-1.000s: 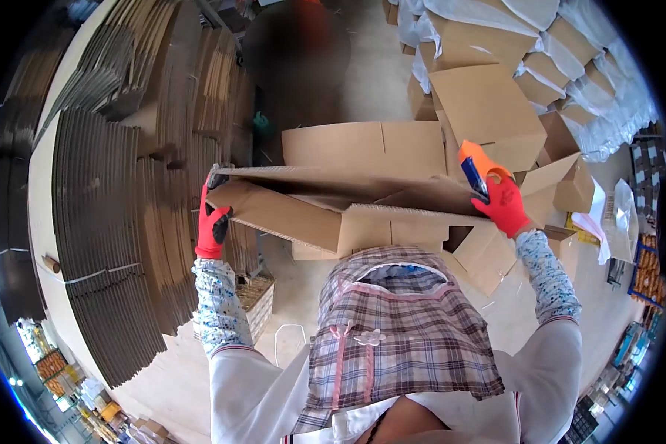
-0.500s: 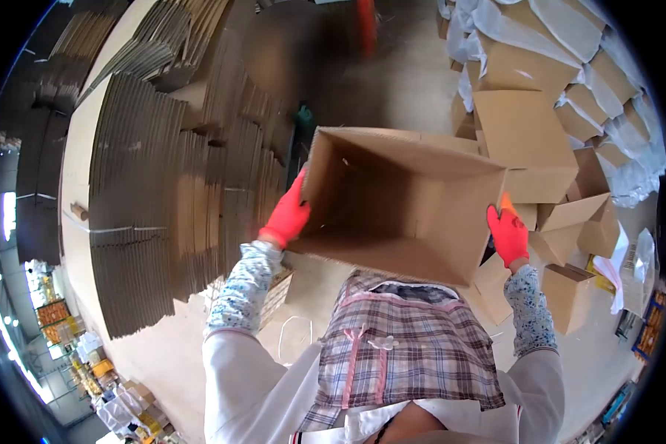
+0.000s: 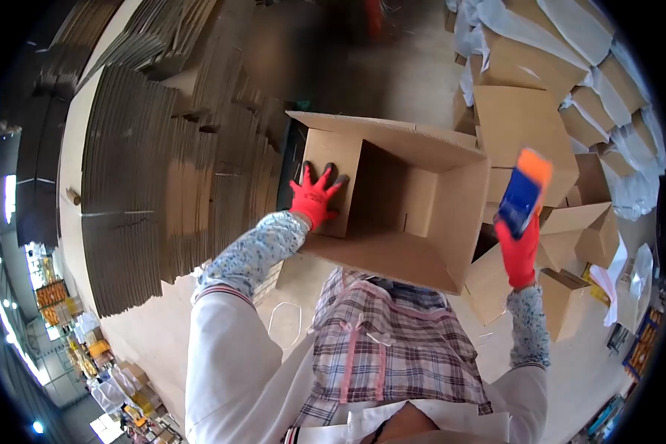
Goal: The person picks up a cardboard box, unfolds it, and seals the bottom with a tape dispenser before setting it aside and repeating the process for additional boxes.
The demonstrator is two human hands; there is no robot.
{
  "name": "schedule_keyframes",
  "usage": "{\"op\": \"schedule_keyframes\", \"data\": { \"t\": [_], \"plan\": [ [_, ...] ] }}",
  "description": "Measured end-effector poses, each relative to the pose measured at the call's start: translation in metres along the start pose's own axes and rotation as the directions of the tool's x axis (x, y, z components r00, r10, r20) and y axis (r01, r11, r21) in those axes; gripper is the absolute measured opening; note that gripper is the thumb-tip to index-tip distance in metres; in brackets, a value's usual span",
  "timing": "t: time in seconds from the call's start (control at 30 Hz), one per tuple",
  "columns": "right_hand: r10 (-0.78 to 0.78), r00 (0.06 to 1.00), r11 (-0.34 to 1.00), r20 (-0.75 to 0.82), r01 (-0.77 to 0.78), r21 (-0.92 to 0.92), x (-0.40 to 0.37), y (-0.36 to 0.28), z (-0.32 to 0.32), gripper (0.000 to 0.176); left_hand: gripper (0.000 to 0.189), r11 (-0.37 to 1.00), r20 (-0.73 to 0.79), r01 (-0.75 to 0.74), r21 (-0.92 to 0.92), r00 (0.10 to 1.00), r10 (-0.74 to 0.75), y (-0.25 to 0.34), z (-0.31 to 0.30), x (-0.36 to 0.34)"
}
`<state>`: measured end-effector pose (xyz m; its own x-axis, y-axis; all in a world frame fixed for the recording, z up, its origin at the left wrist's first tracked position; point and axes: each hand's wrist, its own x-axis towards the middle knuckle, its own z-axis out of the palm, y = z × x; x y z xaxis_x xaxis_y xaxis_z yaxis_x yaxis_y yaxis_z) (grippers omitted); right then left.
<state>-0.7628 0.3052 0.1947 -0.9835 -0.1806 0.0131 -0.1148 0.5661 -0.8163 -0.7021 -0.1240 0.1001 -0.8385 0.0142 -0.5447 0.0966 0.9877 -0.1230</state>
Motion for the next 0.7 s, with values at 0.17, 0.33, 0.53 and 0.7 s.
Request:
{"op": "schedule_keyframes", "data": {
  "t": [0.17, 0.33, 0.53, 0.7],
  "plan": [
    [-0.522, 0.543, 0.773, 0.658, 0.627, 0.097, 0.022, -0.042, 0.112, 0.031, 0.076, 0.983, -0.049, -0.112, -0.142, 0.993, 0.106, -0.001, -0.012, 0.007],
    [-0.538, 0.588, 0.706, 0.604, 0.706, -0.059, 0.052, 0.031, 0.243, 0.037, 0.066, 0.88, -0.23, 0.02, -0.475, 0.962, -0.147, -0.014, -0.029, -0.106],
    [-0.822, 0.376, 0.488, 0.427, 0.853, 0.188, 0.106, -0.103, 0.162, 0.053, 0.069, 0.894, -0.441, 0.124, -0.43, 0.835, -0.328, -0.02, 0.016, -0.023],
    [-0.357, 0.899, 0.821, 0.253, 0.431, -0.375, 0.168, -0.045, 0.101, 0.046, 0.05, 0.193, -0.369, -0.336, -0.922, 0.608, -0.703, -0.017, 0.04, 0.038]
  ]
}}
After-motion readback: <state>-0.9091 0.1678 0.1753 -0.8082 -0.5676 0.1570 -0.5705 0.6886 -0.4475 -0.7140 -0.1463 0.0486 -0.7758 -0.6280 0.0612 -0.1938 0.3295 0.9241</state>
